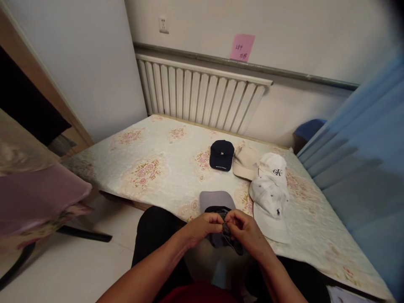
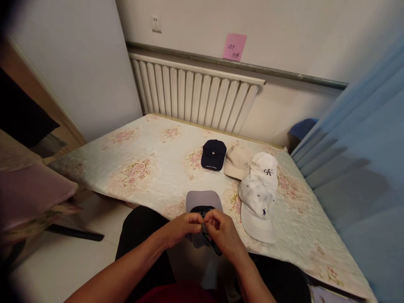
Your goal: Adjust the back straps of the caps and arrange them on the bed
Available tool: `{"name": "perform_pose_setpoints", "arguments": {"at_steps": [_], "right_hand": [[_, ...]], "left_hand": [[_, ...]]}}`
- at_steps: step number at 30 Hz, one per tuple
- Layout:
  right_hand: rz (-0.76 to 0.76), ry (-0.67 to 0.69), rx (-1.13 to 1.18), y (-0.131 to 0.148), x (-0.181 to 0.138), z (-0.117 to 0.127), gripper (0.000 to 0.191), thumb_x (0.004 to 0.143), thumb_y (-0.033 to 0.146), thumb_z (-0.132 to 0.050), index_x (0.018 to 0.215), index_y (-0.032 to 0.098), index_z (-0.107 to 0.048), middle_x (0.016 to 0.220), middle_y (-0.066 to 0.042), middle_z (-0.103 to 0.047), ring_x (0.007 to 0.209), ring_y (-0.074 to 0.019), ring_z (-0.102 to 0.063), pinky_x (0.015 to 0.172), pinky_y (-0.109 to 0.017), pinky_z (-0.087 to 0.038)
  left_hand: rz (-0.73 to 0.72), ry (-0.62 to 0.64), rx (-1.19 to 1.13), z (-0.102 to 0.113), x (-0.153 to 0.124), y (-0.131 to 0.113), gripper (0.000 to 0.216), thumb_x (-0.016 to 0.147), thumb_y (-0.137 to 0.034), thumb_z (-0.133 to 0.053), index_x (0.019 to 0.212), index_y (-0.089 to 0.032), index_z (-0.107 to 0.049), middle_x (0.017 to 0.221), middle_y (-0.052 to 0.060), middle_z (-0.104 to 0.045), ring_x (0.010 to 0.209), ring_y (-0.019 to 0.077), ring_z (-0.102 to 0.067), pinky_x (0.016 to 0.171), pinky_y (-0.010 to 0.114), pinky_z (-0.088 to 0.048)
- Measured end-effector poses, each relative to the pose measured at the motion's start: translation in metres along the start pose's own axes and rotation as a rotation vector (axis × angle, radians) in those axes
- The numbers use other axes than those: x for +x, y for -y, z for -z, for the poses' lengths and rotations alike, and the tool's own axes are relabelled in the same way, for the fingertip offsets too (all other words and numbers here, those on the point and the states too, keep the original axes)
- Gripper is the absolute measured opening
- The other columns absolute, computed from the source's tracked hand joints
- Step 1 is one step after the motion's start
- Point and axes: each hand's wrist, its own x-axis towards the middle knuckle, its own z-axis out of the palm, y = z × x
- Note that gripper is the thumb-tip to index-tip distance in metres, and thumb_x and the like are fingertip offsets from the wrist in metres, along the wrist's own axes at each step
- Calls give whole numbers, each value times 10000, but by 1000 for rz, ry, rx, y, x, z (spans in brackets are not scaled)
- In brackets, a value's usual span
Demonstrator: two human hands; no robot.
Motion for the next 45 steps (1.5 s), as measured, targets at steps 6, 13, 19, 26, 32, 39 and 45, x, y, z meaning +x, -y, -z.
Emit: {"name": "perform_pose_setpoints", "arguments": {"at_steps": [6,13,19,26,32,39,45], "right_hand": [[22,-56,-65,-5,-3,-2,67,743,172,-521,696,220,-516,487,78,-458,417,-100,-454,423,-219,-343],[198,-53,-236,-2,-9,4,63,758,163,-542,719,211,-552,663,27,-509,549,-117,-483,530,-251,-371],[251,4,-288,-1,-11,5,109,729,120,-554,788,211,-565,742,11,-505,629,-129,-470,565,-250,-370],[296,10,-323,3,-11,5,159,706,71,-516,786,206,-535,746,12,-501,654,-133,-485,590,-254,-377],[295,-14,-350,4,-9,5,137,707,82,-511,761,205,-537,712,16,-492,632,-135,-475,581,-258,-369],[285,-45,-300,6,-8,7,130,706,89,-522,743,210,-550,734,0,-525,654,-147,-500,595,-266,-396],[298,-72,-243,4,-8,7,133,704,92,-518,752,208,-559,771,-18,-557,703,-162,-528,628,-273,-421]], "left_hand": [[3,-2,-29,1,2,3,135,661,-218,-631,770,-145,-602,640,-41,-547,567,68,-464,564,202,-327],[23,-9,8,-1,2,4,145,667,-232,-619,781,-144,-598,632,-38,-542,552,70,-452,545,205,-321],[13,-16,25,0,2,5,147,663,-236,-623,777,-146,-597,649,-37,-545,565,71,-455,553,208,-324],[29,4,1,1,2,4,179,661,-219,-617,826,-150,-610,696,-17,-581,588,83,-480,567,213,-344],[-19,37,23,-1,2,5,232,606,-174,-646,831,-142,-600,736,-16,-574,623,88,-478,588,216,-353],[-249,-232,451,-17,1,0,138,651,-232,-655,702,-161,-548,633,-56,-460,605,84,-390,549,207,-292],[-342,-334,492,-22,1,4,142,678,-237,-644,774,-169,-565,694,-37,-522,646,102,-456,598,217,-344]]}}
